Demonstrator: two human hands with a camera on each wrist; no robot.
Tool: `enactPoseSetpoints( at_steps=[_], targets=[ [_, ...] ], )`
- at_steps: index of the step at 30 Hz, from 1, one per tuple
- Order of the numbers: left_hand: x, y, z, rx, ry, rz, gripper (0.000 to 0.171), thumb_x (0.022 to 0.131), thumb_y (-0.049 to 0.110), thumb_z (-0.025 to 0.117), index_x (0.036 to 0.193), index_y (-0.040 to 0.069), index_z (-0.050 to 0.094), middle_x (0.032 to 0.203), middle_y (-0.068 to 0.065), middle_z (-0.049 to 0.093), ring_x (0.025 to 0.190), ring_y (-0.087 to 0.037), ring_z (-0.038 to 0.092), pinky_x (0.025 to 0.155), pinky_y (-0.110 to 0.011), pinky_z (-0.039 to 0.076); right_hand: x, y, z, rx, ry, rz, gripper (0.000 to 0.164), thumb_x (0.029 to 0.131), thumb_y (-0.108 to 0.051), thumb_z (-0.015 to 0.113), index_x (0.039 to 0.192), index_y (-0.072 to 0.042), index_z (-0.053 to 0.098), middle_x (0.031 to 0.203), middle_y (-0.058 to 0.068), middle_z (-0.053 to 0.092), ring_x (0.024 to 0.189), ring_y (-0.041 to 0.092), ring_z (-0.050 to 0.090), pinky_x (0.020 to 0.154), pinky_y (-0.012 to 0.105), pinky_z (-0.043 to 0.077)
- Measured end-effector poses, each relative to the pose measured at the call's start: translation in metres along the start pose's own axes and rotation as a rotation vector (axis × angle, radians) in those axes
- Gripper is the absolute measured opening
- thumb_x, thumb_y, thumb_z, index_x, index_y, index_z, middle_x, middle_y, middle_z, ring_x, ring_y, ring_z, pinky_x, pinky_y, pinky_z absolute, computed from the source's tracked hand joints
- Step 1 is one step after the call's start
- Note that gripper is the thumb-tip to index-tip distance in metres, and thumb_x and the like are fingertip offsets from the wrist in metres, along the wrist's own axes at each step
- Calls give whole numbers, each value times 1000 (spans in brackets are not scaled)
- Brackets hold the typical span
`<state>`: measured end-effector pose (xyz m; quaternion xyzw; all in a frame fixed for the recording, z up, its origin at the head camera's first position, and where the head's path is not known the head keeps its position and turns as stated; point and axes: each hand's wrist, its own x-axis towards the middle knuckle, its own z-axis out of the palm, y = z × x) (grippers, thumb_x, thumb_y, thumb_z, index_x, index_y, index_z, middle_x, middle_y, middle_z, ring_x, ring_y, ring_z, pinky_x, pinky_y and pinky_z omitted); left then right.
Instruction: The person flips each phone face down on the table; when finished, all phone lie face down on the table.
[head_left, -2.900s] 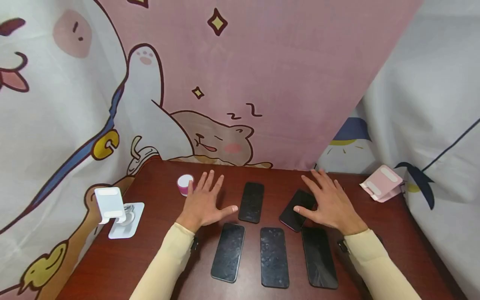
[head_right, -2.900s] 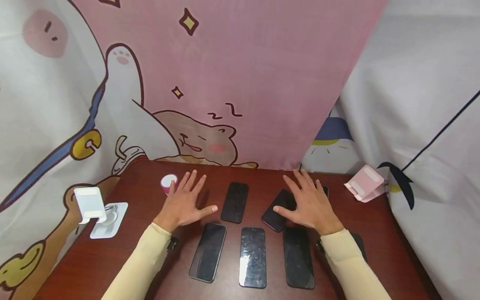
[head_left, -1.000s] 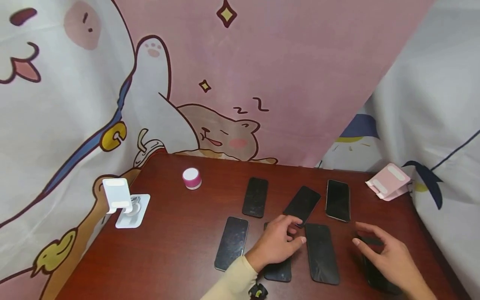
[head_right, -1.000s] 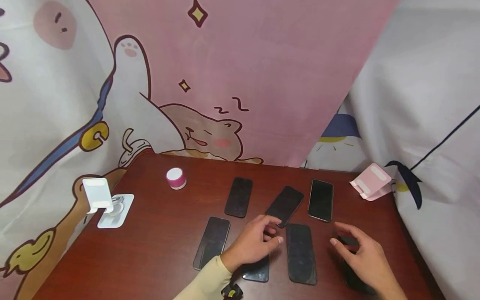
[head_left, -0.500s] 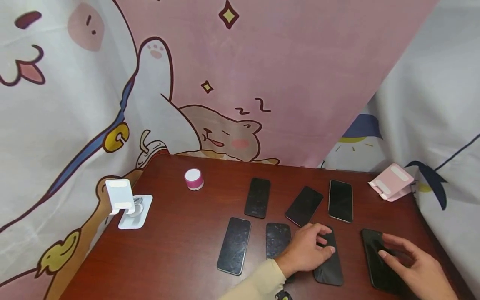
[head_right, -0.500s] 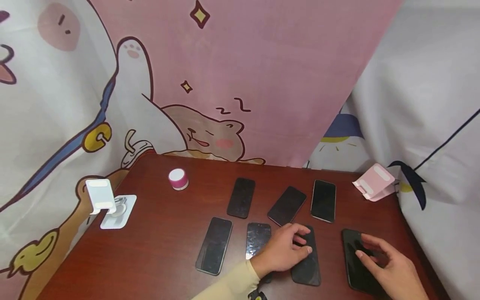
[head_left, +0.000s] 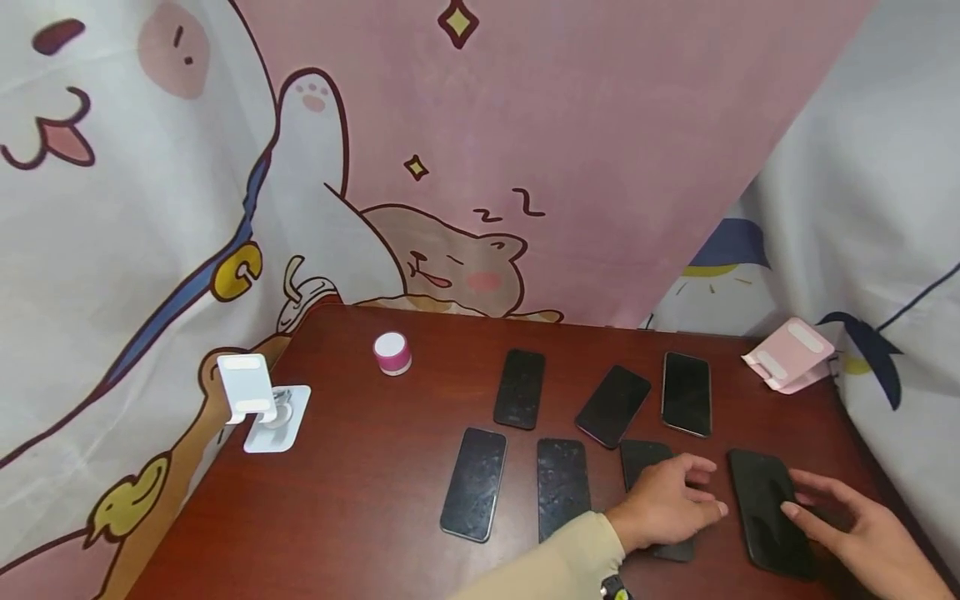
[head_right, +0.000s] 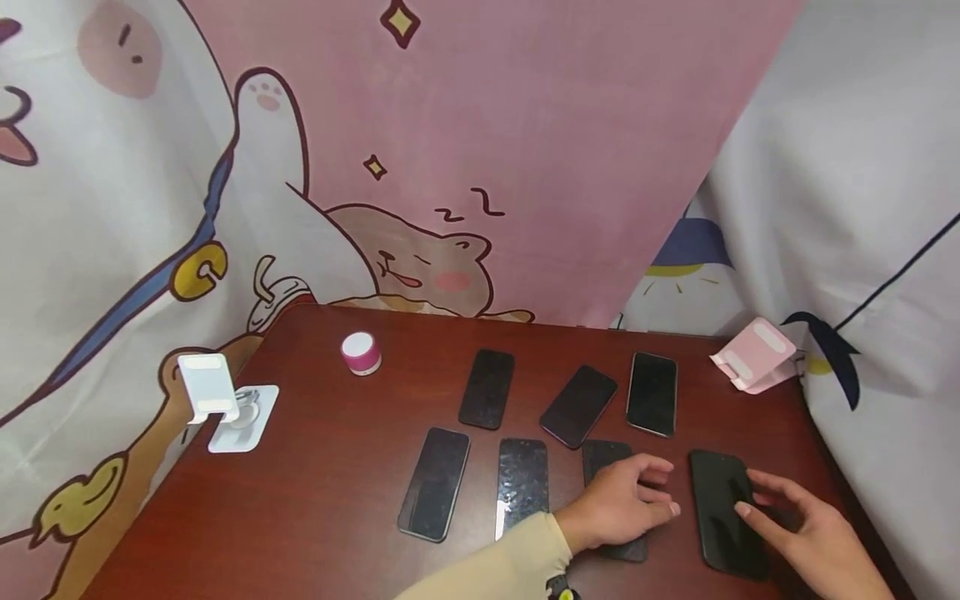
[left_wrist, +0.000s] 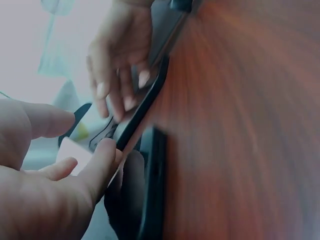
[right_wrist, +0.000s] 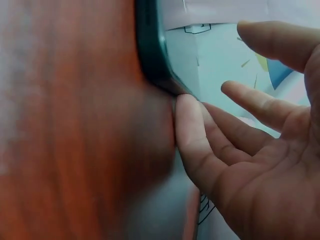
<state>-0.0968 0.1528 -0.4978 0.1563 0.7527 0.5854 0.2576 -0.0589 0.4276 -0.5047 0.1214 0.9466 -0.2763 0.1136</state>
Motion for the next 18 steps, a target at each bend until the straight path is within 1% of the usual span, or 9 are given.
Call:
enactPoseSetpoints(
  at_steps=[3, 5, 6, 7, 9, 11, 13, 15, 18],
  targets=[
    [3, 4, 13, -28, -9, -55, 44, 94, 15, 79, 135, 25, 66, 121, 14, 72, 96, 4, 70, 79, -17, 56, 0, 0, -4, 64, -52, 26, 94, 99, -57, 68, 152, 15, 37, 135, 44, 56, 103, 38, 72, 70, 38, 62],
    [5, 6, 17, -33, -2, -79, 46, 92, 14, 81, 134, 25, 66, 119, 13, 73, 98, 2, 70, 81, -19, 56, 2, -3, -4, 112, -83, 36, 96, 99, -55, 69, 154, 16, 34, 140, 45, 52, 100, 30, 74, 70, 34, 64],
    [6, 6, 18, -33, 1, -86, 46, 92, 14, 81, 135, 25, 67, 119, 12, 74, 99, 1, 70, 82, -19, 56, 2, -4, -4, 128, -93, 35, 96, 99, -54, 70, 154, 16, 33, 143, 45, 49, 100, 27, 74, 72, 34, 65],
    [7, 7, 19, -61, -1, -94, 47, 92, 13, 80, 135, 23, 66, 119, 10, 75, 98, -2, 72, 83, -21, 58, 2, -6, -4, 136, -98, 30, 97, 99, -54, 71, 154, 16, 34, 146, 45, 48, 102, 27, 74, 73, 33, 65],
    [7, 7, 20, -160, -10, -114, 47, 92, 8, 78, 137, 16, 66, 120, 3, 76, 98, -9, 75, 82, -26, 62, 3, -7, -4, 124, -96, 14, 96, 98, -55, 71, 154, 15, 36, 148, 44, 47, 104, 27, 73, 72, 30, 64],
    [7, 6, 21, -274, -22, -141, 47, 93, 3, 76, 138, 9, 64, 122, -3, 75, 97, -17, 78, 81, -32, 65, 2, -8, -4, 89, -85, -2, 94, 98, -56, 70, 152, 14, 40, 147, 42, 50, 108, 32, 72, 69, 27, 61],
    [7, 7, 22, -400, -23, -168, 47, 93, -3, 73, 138, 2, 62, 124, -11, 74, 96, -27, 79, 81, -40, 66, 1, -8, -3, 56, -65, -21, 90, 98, -57, 70, 150, 13, 45, 144, 39, 55, 108, 30, 72, 67, 22, 56],
    [7, 7, 23, -467, -4, -182, 47, 92, -6, 72, 138, -1, 62, 126, -14, 73, 99, -29, 79, 83, -44, 66, 1, -9, -2, 42, -49, -25, 88, 97, -59, 70, 148, 11, 50, 142, 36, 60, 104, 22, 72, 66, 20, 53],
    [7, 7, 25, -524, 26, -203, 47, 92, -8, 70, 138, -3, 62, 131, -17, 71, 103, -32, 78, 86, -47, 65, 2, -10, 1, 81, -54, -18, 88, 97, -59, 70, 148, 10, 51, 143, 36, 59, 104, 20, 72, 67, 21, 56]
  ],
)
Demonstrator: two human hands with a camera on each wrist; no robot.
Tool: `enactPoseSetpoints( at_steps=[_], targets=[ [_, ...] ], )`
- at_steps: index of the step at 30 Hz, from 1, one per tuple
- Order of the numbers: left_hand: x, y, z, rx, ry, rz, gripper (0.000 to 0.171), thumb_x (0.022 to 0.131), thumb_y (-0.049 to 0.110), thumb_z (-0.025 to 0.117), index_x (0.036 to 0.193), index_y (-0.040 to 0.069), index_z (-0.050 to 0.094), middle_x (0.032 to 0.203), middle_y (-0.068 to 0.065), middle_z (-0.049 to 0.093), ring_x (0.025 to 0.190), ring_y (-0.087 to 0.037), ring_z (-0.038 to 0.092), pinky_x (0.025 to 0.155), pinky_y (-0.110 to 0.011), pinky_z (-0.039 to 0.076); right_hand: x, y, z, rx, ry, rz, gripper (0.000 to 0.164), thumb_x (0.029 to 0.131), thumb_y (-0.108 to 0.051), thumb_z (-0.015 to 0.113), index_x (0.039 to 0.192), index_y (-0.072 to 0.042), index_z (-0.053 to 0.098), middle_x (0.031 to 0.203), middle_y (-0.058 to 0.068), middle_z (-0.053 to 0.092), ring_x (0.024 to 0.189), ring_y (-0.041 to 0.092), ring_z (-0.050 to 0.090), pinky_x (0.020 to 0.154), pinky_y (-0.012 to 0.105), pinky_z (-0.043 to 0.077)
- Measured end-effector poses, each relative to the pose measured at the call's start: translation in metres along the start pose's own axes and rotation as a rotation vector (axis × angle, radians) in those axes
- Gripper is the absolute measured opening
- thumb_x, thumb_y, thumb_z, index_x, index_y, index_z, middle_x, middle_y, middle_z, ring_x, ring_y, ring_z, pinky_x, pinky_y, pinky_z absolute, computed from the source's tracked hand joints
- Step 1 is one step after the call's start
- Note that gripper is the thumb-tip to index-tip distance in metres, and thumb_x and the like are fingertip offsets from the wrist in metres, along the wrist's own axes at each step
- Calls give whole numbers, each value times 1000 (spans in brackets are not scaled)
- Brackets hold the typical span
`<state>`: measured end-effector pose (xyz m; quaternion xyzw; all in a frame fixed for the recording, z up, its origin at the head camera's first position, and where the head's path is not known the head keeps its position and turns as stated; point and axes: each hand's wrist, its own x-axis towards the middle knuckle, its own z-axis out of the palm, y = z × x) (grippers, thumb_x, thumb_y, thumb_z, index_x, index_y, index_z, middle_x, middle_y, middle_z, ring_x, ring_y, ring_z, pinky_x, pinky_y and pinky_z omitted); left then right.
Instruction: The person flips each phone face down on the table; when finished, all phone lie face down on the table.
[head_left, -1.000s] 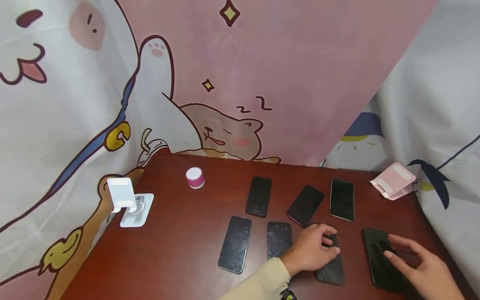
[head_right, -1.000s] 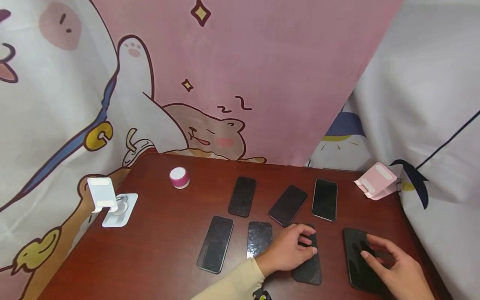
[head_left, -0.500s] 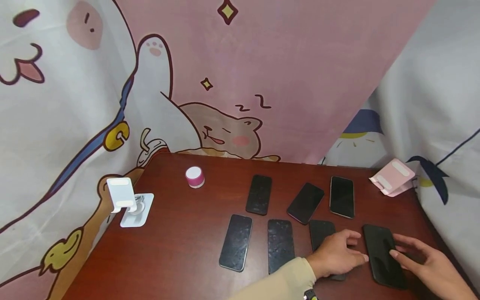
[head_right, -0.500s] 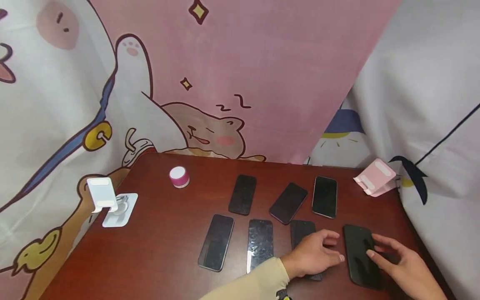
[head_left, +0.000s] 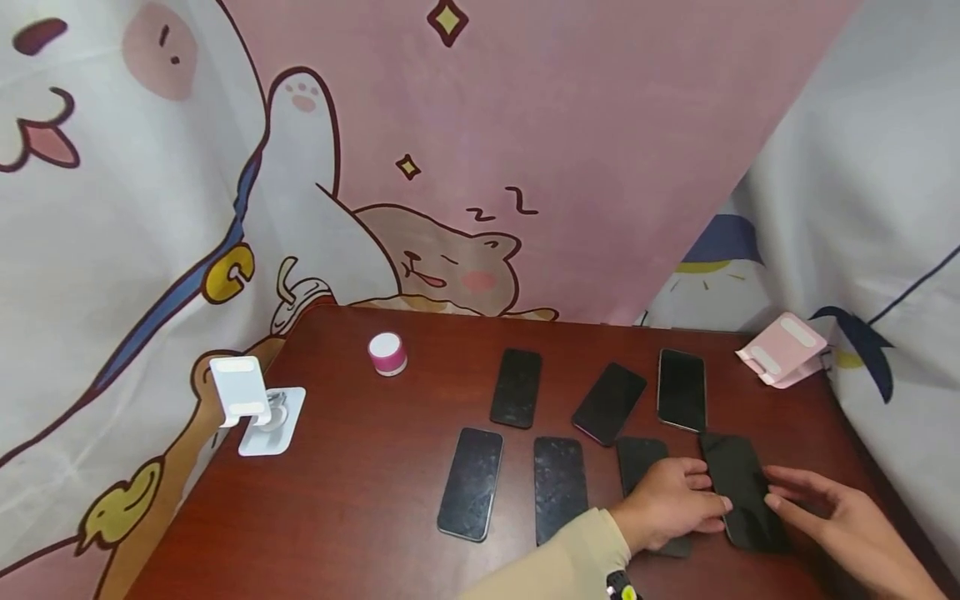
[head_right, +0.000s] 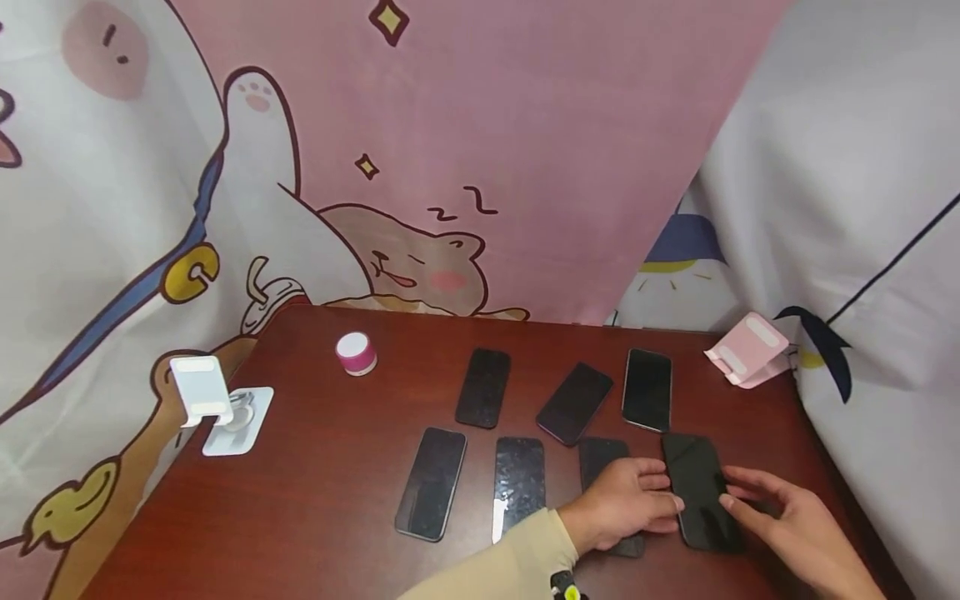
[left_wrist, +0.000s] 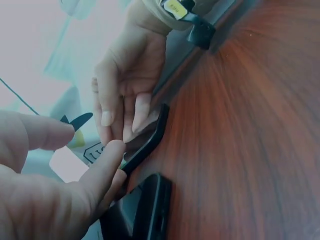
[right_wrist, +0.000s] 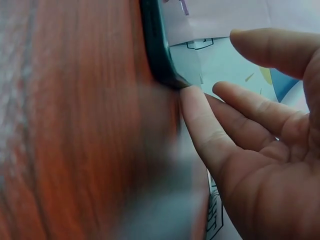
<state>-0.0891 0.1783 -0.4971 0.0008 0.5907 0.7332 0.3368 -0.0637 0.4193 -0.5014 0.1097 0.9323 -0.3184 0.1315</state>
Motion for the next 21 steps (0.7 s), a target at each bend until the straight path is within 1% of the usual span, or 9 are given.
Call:
enactPoseSetpoints(
  at_steps=[2, 4, 6, 8, 11, 13, 18, 19, 21],
  targets=[
    [0, 2, 1, -22, 11, -1, 47, 92, -10, 69, 138, -3, 62, 133, -18, 70, 104, -33, 77, 86, -48, 65, 1, -2, 0, 0, -5, 14, 90, 96, -63, 70, 149, 8, 52, 147, 35, 56, 109, 23, 70, 68, 22, 55],
    [-1, 3, 2, -33, 19, -10, 47, 92, -11, 68, 138, -3, 62, 133, -18, 70, 105, -33, 77, 88, -48, 65, 1, -4, -1, -7, -17, 23, 91, 96, -64, 69, 149, 8, 51, 149, 37, 53, 117, 33, 67, 70, 26, 56],
    [-2, 4, 4, -35, 30, -4, 46, 91, -11, 68, 136, -3, 62, 130, -18, 71, 106, -33, 77, 88, -48, 65, 0, -5, -2, -24, -21, 29, 91, 95, -64, 69, 148, 8, 52, 144, 35, 58, 117, 34, 66, 70, 27, 56],
    [-3, 3, 5, -25, 59, 10, 45, 90, -11, 68, 133, -3, 64, 125, -17, 73, 103, -31, 77, 87, -47, 65, 1, -7, -1, -27, -27, 24, 89, 96, -62, 70, 148, 8, 53, 137, 34, 64, 113, 33, 68, 69, 27, 56],
    [-5, 4, 5, -3, 103, 43, 43, 87, -10, 69, 129, -2, 67, 116, -13, 75, 100, -26, 77, 86, -45, 66, 2, -11, -1, -35, -15, -2, 86, 96, -59, 72, 145, 9, 55, 125, 28, 72, 100, 17, 72, 67, 23, 55],
    [-5, 5, 4, 4, 117, 65, 43, 87, -10, 68, 128, -1, 67, 112, -10, 75, 98, -23, 76, 86, -44, 66, 3, -14, 0, -32, -3, -16, 85, 96, -58, 72, 145, 9, 55, 129, 29, 70, 97, 12, 70, 66, 22, 55],
    [-5, 6, -1, -21, 102, 80, 43, 88, -13, 68, 130, 0, 67, 105, -5, 72, 95, -23, 75, 85, -44, 66, 3, -22, 5, -13, 4, -19, 86, 96, -59, 72, 147, 8, 53, 133, 32, 67, 105, 28, 73, 66, 22, 54],
    [-5, 5, -2, -39, 97, 77, 44, 88, -15, 67, 130, -1, 67, 103, -5, 71, 95, -24, 75, 85, -45, 66, 2, -24, 6, -12, 7, -22, 87, 96, -59, 72, 147, 8, 53, 130, 31, 70, 105, 28, 73, 66, 22, 54],
    [-4, 3, -3, -73, 93, 71, 46, 87, -18, 66, 130, 0, 67, 101, -6, 68, 93, -27, 75, 83, -46, 66, 1, -26, 9, -13, 19, -39, 85, 95, -58, 73, 146, 7, 54, 126, 28, 73, 102, 18, 72, 66, 22, 54]
  ],
)
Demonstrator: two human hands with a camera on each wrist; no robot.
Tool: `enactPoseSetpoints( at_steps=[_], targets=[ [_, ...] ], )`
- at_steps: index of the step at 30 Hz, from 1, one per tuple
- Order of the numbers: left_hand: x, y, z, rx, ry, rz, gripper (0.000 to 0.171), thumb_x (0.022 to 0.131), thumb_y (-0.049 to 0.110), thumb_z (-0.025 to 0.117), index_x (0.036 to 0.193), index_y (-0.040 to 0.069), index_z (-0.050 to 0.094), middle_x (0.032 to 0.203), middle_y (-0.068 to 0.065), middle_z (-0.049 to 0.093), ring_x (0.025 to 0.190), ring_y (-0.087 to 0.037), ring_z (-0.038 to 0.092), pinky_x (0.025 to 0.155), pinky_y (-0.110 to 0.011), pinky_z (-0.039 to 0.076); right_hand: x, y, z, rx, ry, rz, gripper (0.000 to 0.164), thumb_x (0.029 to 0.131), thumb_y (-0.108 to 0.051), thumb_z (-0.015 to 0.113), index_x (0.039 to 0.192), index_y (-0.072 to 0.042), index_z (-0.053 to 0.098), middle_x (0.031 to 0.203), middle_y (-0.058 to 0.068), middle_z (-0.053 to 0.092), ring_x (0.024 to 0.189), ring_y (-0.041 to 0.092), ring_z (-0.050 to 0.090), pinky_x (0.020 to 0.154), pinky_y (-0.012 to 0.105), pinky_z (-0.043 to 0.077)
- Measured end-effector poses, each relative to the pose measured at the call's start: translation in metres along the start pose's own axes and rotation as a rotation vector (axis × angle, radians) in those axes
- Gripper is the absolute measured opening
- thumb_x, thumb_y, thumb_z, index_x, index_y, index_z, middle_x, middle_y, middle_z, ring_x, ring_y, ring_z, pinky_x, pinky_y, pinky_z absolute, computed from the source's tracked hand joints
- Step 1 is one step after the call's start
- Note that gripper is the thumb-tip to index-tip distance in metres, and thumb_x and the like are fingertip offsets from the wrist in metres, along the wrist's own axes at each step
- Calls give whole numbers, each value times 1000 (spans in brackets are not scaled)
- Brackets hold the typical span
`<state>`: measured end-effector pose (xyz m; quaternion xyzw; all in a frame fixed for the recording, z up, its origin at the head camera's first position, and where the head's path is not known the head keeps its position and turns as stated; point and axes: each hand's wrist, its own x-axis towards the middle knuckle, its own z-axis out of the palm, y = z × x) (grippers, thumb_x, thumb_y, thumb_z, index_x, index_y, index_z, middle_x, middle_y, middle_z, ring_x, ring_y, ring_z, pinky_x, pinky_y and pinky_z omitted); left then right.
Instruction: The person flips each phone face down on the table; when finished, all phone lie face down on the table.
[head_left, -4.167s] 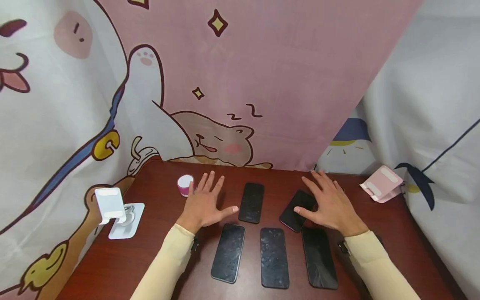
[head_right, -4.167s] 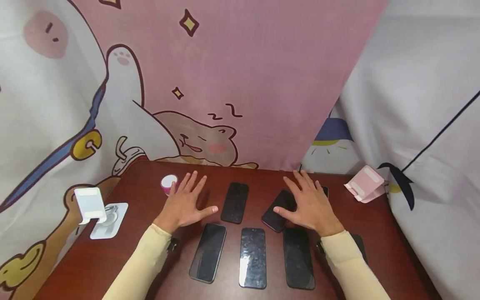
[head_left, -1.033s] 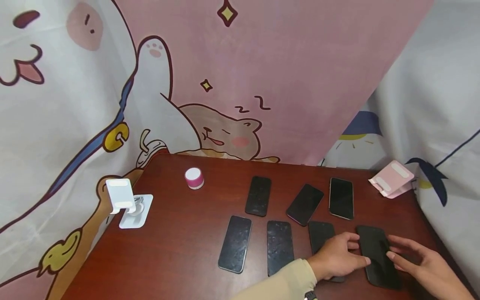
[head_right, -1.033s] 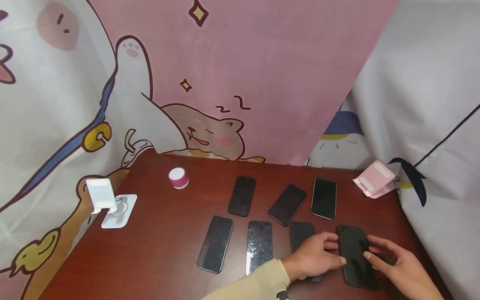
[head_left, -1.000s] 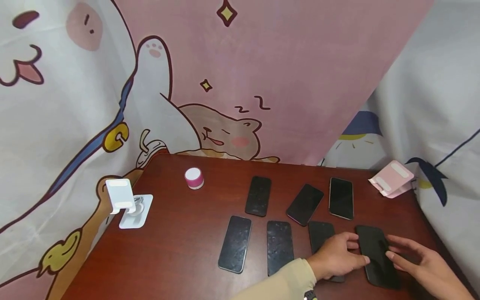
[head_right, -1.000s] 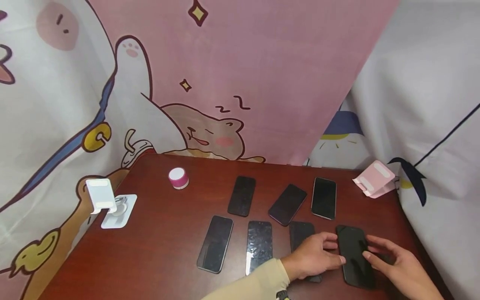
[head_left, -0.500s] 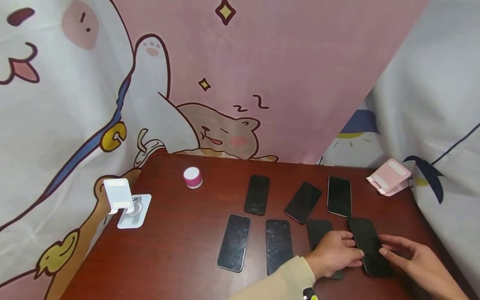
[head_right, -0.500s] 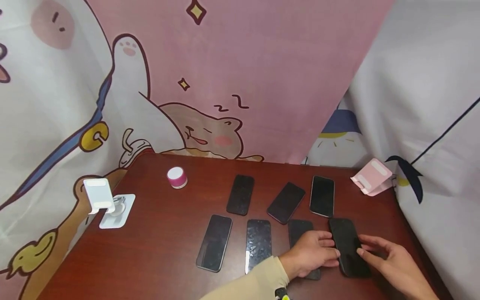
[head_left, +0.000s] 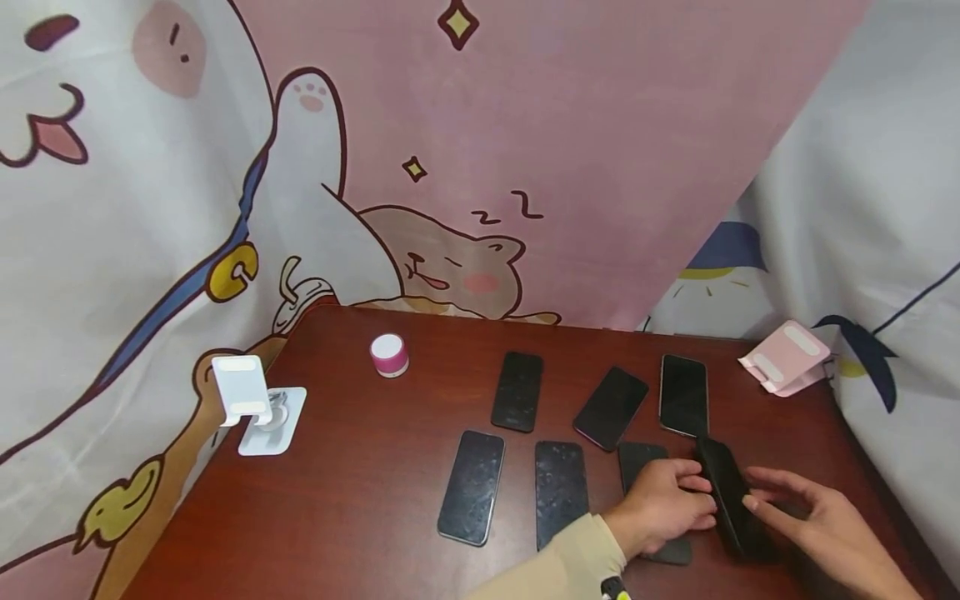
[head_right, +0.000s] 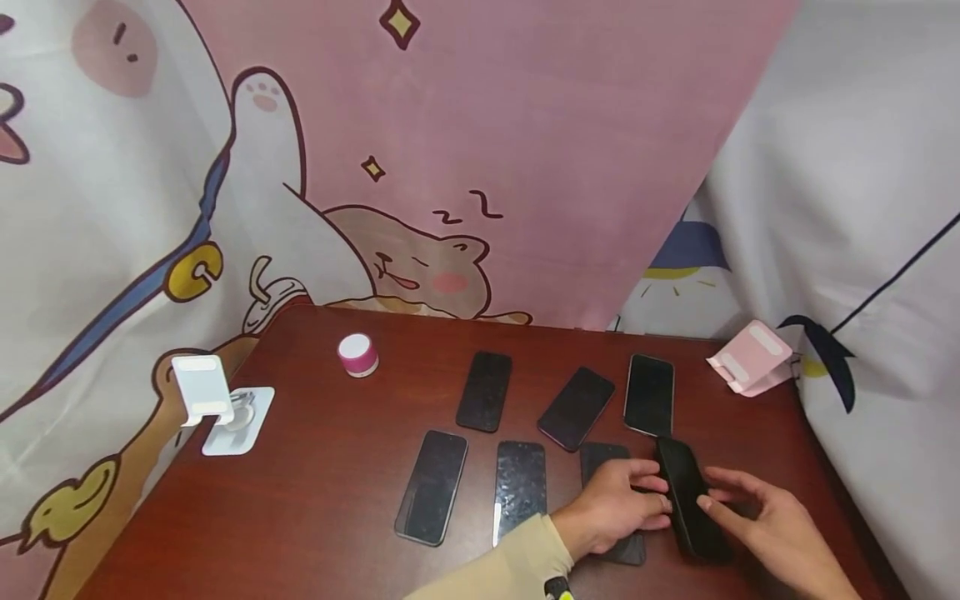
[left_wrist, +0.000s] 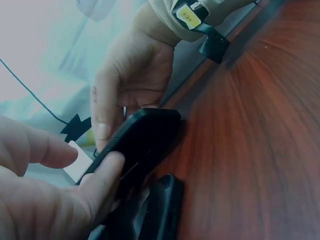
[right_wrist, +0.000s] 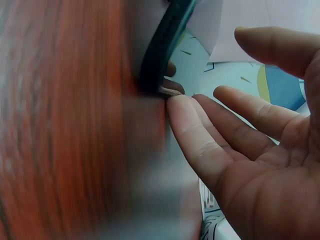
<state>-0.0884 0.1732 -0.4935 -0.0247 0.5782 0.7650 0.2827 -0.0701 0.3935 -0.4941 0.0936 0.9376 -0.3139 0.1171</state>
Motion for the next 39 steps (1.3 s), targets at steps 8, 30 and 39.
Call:
enactPoseSetpoints(
  at_steps=[8, 30, 39],
  targets=[
    [4, -8, -2, -151, -89, 5, 56, 85, -26, 55, 128, 9, 65, 113, -11, 59, 98, -30, 71, 84, -48, 66, -10, -11, 8, 25, -28, -77, 75, 100, -51, 70, 148, 4, 55, 140, 27, 66, 93, -17, 57, 69, 19, 55],
    [-8, -9, 3, 313, -236, -7, 57, 93, -12, 62, 137, 24, 69, 118, 17, 66, 92, 1, 62, 69, -19, 55, -15, -7, 2, 21, 55, -33, 74, 100, -33, 74, 154, 8, 44, 144, 39, 56, 88, -13, 59, 66, 23, 60],
    [-2, -6, 2, -41, -5, 60, 35, 89, -10, 70, 114, 14, 70, 105, -2, 66, 85, -19, 71, 81, -49, 66, -22, -12, -9, 136, 92, 10, 71, 105, -26, 66, 158, 8, 33, 140, 41, 58, 83, -12, 64, 67, 29, 64]
  ],
)
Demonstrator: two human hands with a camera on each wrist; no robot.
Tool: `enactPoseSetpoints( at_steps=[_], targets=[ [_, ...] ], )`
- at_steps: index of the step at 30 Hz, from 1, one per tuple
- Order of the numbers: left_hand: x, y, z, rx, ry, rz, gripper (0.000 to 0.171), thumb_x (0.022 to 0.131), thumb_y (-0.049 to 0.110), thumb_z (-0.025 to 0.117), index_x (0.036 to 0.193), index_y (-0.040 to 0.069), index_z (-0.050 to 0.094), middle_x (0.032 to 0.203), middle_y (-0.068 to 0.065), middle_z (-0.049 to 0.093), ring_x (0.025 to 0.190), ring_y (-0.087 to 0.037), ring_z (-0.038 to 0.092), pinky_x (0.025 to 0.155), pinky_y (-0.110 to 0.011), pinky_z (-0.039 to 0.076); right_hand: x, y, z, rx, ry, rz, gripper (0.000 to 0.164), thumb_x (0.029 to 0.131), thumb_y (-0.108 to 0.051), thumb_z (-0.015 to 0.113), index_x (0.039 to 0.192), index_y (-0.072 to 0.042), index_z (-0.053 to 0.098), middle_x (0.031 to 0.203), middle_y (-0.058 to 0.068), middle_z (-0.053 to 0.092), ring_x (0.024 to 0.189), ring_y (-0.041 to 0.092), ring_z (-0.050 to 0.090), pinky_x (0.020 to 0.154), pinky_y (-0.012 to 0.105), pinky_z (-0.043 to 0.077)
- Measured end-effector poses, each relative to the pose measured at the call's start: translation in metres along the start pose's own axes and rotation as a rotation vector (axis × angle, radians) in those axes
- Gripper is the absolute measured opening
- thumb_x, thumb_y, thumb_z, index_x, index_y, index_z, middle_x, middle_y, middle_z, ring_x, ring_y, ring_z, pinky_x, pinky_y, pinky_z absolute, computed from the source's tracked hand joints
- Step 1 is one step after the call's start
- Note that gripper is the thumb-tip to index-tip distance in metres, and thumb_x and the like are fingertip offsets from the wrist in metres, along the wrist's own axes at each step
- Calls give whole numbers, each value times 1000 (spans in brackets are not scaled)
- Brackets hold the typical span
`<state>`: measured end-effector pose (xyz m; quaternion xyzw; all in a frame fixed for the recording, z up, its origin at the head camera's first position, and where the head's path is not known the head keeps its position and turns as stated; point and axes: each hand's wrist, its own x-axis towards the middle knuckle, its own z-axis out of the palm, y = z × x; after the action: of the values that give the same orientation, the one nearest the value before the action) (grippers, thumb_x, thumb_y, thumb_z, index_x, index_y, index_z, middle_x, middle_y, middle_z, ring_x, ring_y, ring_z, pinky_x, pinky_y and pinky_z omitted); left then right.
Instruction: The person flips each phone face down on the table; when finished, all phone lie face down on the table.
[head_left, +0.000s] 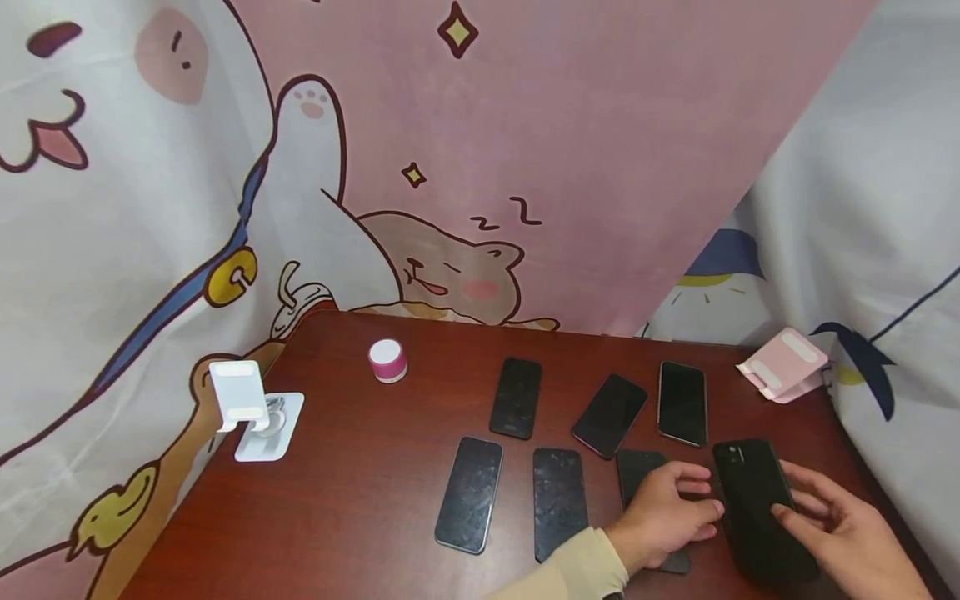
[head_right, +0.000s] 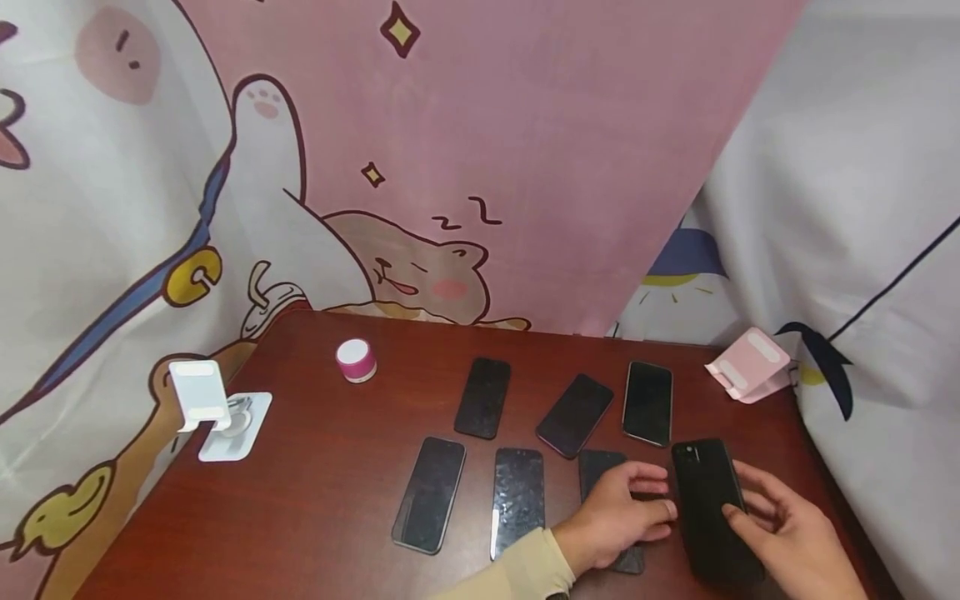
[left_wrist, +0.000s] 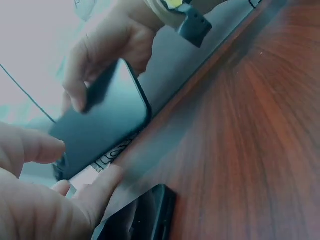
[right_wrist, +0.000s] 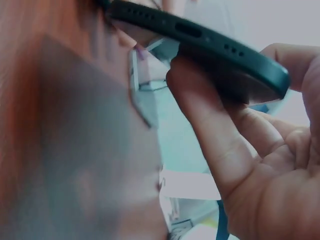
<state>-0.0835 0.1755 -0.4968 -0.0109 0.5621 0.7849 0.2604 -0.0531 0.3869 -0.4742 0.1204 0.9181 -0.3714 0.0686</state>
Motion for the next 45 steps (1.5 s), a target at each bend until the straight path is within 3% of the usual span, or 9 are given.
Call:
enactPoseSetpoints(
  at_steps=[4, 11, 18, 23, 30, 33, 37, 41, 45],
  targets=[
    [4, 3, 1, -30, 67, -14, 32, 87, -8, 76, 108, 15, 68, 98, -6, 67, 86, -26, 75, 76, -59, 64, -6, -10, -1, 16, 13, 6, 73, 105, -30, 67, 159, 6, 33, 141, 39, 59, 83, -10, 66, 66, 27, 63],
    [6, 0, 3, -81, 35, -58, 33, 86, -15, 72, 104, 12, 66, 94, -10, 67, 81, -25, 71, 78, -66, 62, -11, -16, 2, 37, 6, 27, 75, 105, -32, 67, 161, 4, 31, 139, 37, 62, 79, 0, 70, 60, 29, 59],
    [6, -2, -1, -60, -3, -49, 37, 86, -18, 68, 110, 11, 69, 97, -7, 66, 87, -25, 72, 81, -59, 64, -2, -10, 7, 7, 32, 157, 78, 104, -37, 65, 160, 4, 31, 110, 14, 77, 68, 12, 65, 55, 32, 52],
    [5, 1, -7, 58, -55, -71, 37, 91, -9, 70, 123, 9, 71, 103, -2, 69, 94, -23, 75, 83, -43, 66, 7, -3, 12, -27, 35, 210, 81, 101, -38, 72, 156, 8, 34, 98, 8, 75, 69, 17, 61, 56, 31, 52],
    [2, 9, -13, 405, -99, -72, 44, 95, 9, 74, 138, 16, 68, 113, 5, 75, 98, -2, 70, 80, -22, 59, 15, 4, 17, -124, 12, 202, 83, 97, -43, 76, 144, 17, 43, 98, 23, 72, 74, 20, 66, 56, 34, 53],
    [2, 12, -13, 425, -128, -76, 47, 96, 12, 73, 142, 18, 65, 119, 3, 75, 104, -4, 70, 83, -23, 59, 16, 5, 18, -121, 10, 227, 85, 95, -46, 77, 139, 19, 45, 97, 24, 71, 73, 21, 66, 56, 34, 54],
    [0, 16, -13, 444, -176, -90, 50, 99, 14, 70, 147, 21, 60, 128, 1, 74, 111, -6, 71, 89, -23, 59, 16, 8, 18, -99, -15, 254, 88, 94, -52, 76, 133, 21, 48, 87, 13, 71, 68, 18, 66, 55, 32, 56],
    [-2, 18, -13, 443, -242, -81, 50, 101, 13, 67, 149, 17, 55, 134, -2, 73, 114, -5, 71, 92, -19, 57, 16, 10, 17, -115, -38, 242, 94, 90, -59, 78, 129, 22, 51, 80, 3, 72, 65, 16, 69, 56, 32, 58],
    [-3, 17, -14, 490, -252, -64, 50, 100, 15, 67, 148, 16, 55, 134, -2, 73, 116, -4, 70, 92, -17, 55, 17, 13, 16, -142, -74, 217, 98, 88, -62, 78, 128, 23, 51, 80, 2, 74, 65, 17, 71, 57, 34, 60]
  ],
)
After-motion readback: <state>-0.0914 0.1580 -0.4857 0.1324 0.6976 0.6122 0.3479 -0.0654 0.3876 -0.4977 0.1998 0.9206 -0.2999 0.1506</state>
